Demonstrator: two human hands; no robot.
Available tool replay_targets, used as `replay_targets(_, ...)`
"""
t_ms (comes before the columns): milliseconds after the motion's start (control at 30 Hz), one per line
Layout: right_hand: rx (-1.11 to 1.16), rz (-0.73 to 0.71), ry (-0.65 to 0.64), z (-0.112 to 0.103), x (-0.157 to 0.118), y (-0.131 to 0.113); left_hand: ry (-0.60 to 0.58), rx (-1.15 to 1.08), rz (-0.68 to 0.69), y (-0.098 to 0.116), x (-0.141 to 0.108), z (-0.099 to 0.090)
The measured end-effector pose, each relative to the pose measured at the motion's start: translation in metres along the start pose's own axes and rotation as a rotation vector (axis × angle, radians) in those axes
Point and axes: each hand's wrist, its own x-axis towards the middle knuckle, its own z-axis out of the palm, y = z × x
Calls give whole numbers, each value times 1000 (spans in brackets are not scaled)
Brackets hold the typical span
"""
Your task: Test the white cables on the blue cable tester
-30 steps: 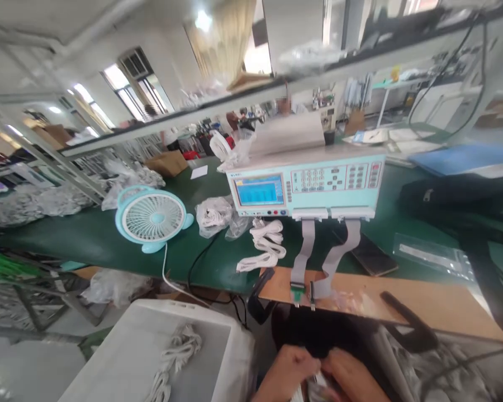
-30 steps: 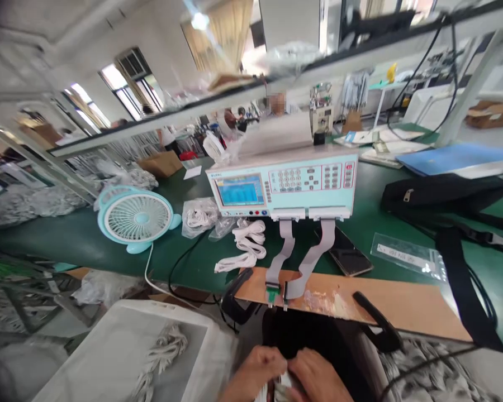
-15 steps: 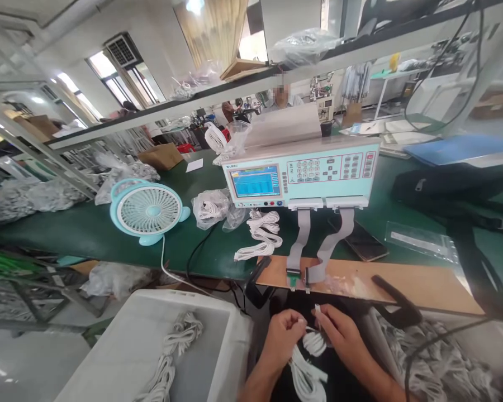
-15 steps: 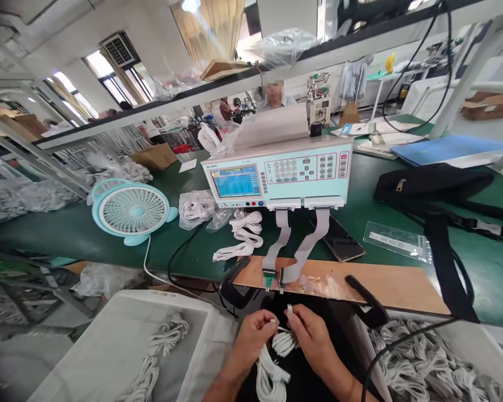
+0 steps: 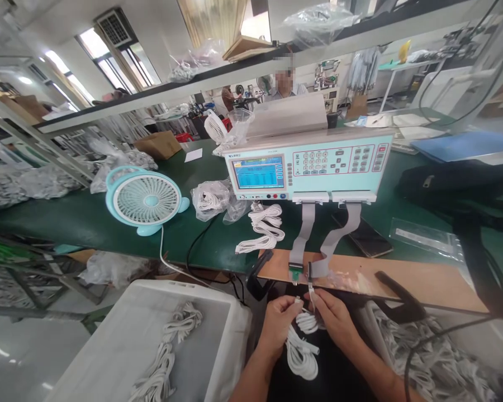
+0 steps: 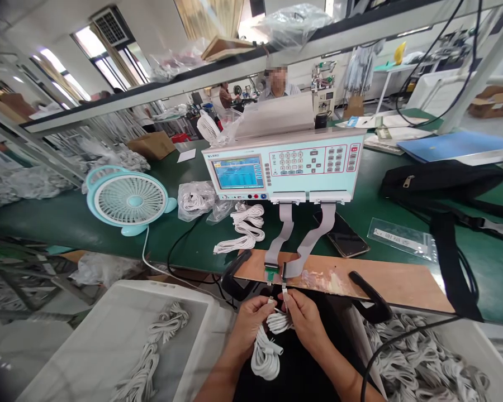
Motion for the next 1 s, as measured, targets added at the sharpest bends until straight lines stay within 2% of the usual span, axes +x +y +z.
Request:
replay_targets(300,-98,-60,-15,0,1,3,-21,248,97,4,8,-9)
replay_targets(433,-59,-39,2,0,1,0,-62,340,141,13,7,-12)
replay_targets(533,60,82,-4,1,1,-7,-145,405,134,21,6,-16)
replay_targets(667,327,335,6,6,1,-12,-230,340,1,22,6,-19)
replay_targets(733,436,391,26,9,1,-12,-189,246,-4,20,7,-17)
replay_targets(833,504,409,72,12,3,-9,-94,134,89,17,9,-9)
replay_targets(1000,516,365,46,12,4,-7,-46,119,191,16,13,0)
